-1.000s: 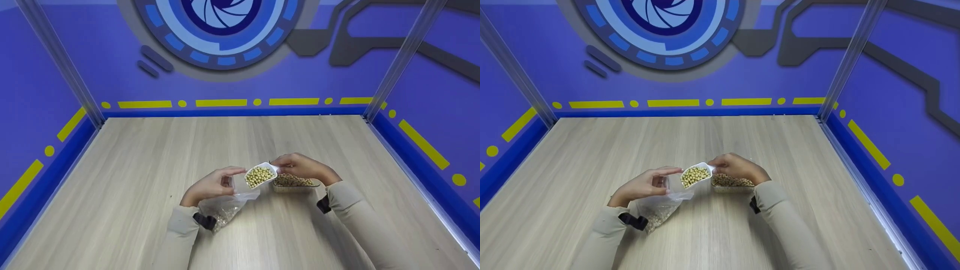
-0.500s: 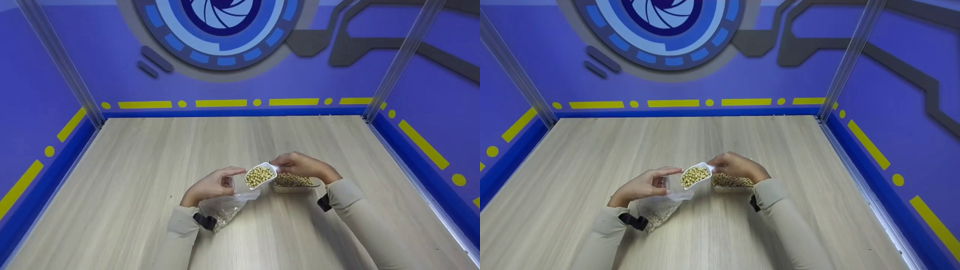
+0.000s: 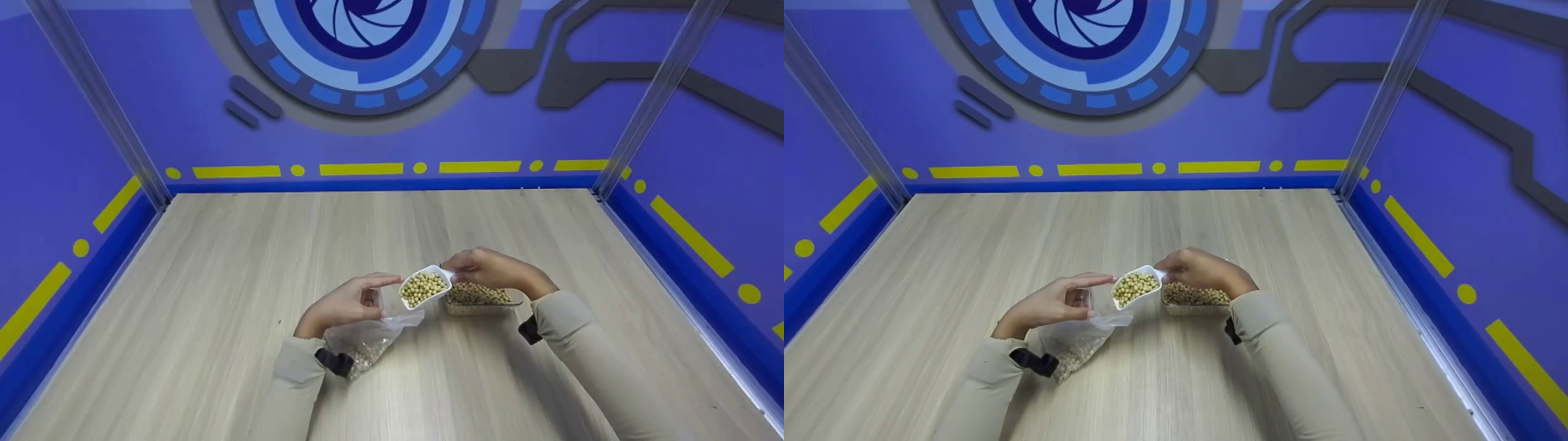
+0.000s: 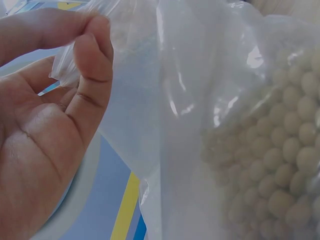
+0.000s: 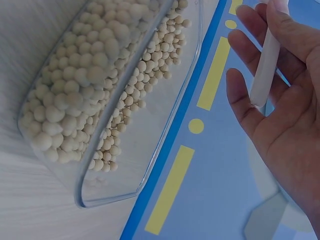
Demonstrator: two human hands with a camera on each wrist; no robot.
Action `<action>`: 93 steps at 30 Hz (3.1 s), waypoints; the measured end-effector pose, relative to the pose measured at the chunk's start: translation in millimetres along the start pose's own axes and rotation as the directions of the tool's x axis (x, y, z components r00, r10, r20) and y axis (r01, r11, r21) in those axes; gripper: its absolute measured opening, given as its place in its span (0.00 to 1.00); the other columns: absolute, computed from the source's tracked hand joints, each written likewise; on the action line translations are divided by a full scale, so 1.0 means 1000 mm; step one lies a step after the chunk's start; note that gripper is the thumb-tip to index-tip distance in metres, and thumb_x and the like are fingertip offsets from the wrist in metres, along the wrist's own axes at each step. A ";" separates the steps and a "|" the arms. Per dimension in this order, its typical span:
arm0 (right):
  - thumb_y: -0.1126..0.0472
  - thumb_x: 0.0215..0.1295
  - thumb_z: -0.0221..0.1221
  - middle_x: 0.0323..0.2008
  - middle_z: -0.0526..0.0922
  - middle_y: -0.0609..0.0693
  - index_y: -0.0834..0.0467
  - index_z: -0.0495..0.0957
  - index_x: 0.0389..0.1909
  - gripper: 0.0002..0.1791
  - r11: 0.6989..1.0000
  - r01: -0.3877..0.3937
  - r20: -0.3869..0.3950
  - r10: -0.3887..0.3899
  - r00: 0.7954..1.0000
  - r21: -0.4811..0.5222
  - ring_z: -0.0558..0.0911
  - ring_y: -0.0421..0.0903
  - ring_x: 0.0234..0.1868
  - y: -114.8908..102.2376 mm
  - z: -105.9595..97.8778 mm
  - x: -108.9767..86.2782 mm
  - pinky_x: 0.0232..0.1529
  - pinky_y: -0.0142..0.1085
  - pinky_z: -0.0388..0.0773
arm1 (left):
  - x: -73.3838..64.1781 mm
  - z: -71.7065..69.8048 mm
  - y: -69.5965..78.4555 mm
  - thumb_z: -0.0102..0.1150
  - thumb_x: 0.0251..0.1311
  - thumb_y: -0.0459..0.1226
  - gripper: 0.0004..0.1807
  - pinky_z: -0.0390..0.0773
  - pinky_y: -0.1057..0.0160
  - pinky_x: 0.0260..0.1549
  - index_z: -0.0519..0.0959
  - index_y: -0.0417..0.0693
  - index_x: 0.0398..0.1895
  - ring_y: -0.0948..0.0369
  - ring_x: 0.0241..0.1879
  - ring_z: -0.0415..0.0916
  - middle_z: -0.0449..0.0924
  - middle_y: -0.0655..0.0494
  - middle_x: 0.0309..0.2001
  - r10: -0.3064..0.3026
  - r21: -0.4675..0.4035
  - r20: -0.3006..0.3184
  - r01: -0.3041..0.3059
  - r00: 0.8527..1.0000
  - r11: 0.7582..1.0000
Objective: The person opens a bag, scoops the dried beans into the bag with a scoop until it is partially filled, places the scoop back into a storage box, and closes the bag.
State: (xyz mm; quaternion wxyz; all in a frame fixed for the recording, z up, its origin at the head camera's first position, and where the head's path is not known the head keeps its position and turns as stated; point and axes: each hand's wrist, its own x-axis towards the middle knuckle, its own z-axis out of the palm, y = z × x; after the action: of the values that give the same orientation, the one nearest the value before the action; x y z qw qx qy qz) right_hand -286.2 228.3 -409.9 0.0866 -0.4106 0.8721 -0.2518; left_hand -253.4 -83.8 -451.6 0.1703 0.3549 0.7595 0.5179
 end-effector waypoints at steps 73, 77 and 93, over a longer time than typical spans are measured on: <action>0.66 0.63 0.59 0.41 0.86 0.53 0.62 0.83 0.46 0.12 0.995 0.032 0.080 -0.025 0.996 -0.091 0.83 0.48 0.42 -0.012 -0.010 0.008 0.45 0.42 0.80 | -0.001 0.000 -0.001 0.57 0.52 0.24 0.35 0.69 0.73 0.31 0.64 0.33 0.68 0.69 0.28 0.66 0.66 0.38 0.65 0.024 0.026 0.013 -0.024 1.000 0.999; 0.66 0.63 0.59 0.41 0.86 0.54 0.62 0.83 0.46 0.12 0.995 0.037 0.083 -0.029 0.996 -0.097 0.83 0.49 0.42 -0.013 -0.010 0.008 0.45 0.43 0.80 | -0.001 0.000 -0.001 0.56 0.51 0.23 0.35 0.69 0.73 0.31 0.64 0.33 0.67 0.69 0.28 0.66 0.66 0.36 0.65 0.023 0.025 0.014 -0.023 1.000 0.999; 0.67 0.62 0.60 0.40 0.87 0.54 0.63 0.83 0.46 0.12 0.993 0.050 0.096 -0.039 0.995 -0.110 0.83 0.48 0.41 -0.020 -0.014 0.010 0.44 0.42 0.80 | -0.002 0.001 0.001 0.56 0.51 0.23 0.35 0.70 0.73 0.30 0.65 0.34 0.68 0.68 0.29 0.68 0.66 0.38 0.65 0.012 0.010 0.010 -0.012 1.000 1.000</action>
State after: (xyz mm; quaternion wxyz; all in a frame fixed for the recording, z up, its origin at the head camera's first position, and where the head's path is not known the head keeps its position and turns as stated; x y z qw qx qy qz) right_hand -284.4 215.3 -387.1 0.0987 -0.4457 0.8704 -0.1847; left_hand -251.4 -84.2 -450.9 0.1693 0.3630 0.7590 0.5133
